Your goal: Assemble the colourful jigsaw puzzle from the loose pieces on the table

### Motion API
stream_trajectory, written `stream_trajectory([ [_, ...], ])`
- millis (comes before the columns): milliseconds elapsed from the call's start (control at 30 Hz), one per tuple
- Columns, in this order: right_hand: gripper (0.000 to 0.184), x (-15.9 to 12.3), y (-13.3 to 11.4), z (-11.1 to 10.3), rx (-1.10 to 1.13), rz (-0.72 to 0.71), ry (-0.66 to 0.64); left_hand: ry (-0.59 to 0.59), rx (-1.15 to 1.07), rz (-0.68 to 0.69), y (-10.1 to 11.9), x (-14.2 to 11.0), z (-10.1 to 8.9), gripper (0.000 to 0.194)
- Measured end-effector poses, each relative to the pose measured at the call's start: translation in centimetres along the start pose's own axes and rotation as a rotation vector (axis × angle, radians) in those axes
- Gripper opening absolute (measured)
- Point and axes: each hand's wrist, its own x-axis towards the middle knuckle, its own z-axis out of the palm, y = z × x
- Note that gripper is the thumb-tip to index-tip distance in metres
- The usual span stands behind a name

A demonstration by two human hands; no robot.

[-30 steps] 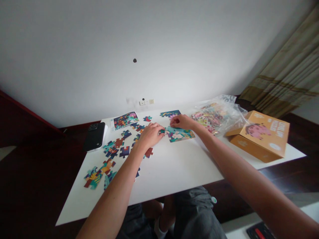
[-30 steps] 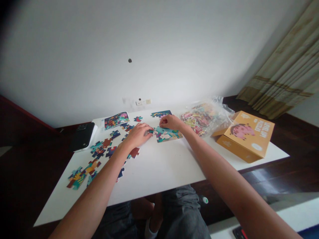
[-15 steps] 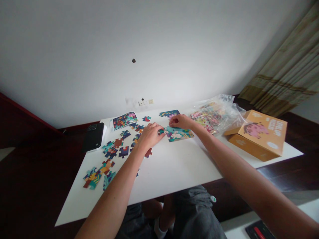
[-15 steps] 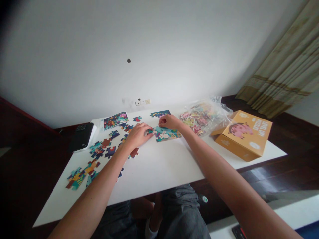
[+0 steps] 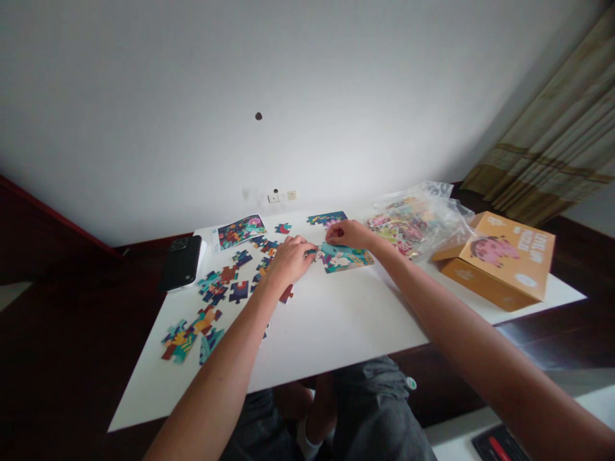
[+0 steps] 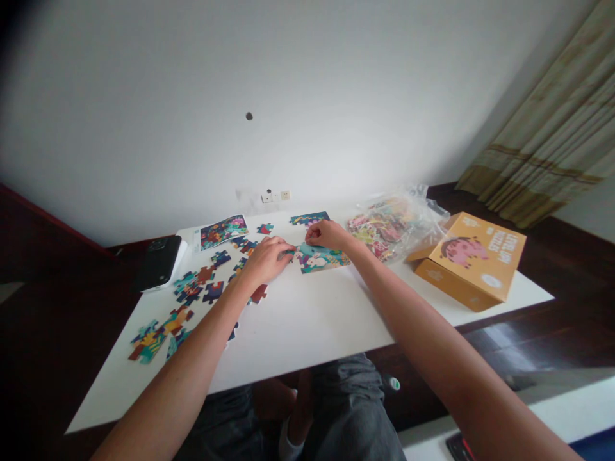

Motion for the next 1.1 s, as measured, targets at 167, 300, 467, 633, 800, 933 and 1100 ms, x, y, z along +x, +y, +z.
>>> stream_trajectory([
  [167,0.024,0.0,-0.2,0.2,-0.038,0.003,0.152,0.074,0.014,-0.019,0.5,0.1,-0.2,0.024],
  [300,0.034,0.3,0.9,0.2,-0.037,0.095,0.426,0.101,-0.041,-0.048,1.6,0.2,-0.9,0.021],
  [467,0.041,0.7,2.5,0.8,0.079,0.215,0.536,0.014,0.006,-0.029,4.2,-0.1,-1.8,0.022],
  [633,0.047,0.5,2.2,1.3,0.163,0.237,0.500,0.034,0.095,0.152,8.1,-0.6,-3.0,0.026],
  [800,0.050,0.4,2.2,1.3,0.162,0.256,0.497,0.078,0.066,0.321,12.4,-3.9,-4.1,0.023],
  [933,0.048,0.6,2.8,1.4,0.134,0.263,0.487,0.265,-0.122,0.273,14.0,-9.2,-3.9,0.014],
  [1100,0.046,0.6,2.9,1.5,0.126,0.261,0.465,0.460,-0.190,-0.126,11.2,-17.3,-5.0,0.016],
])
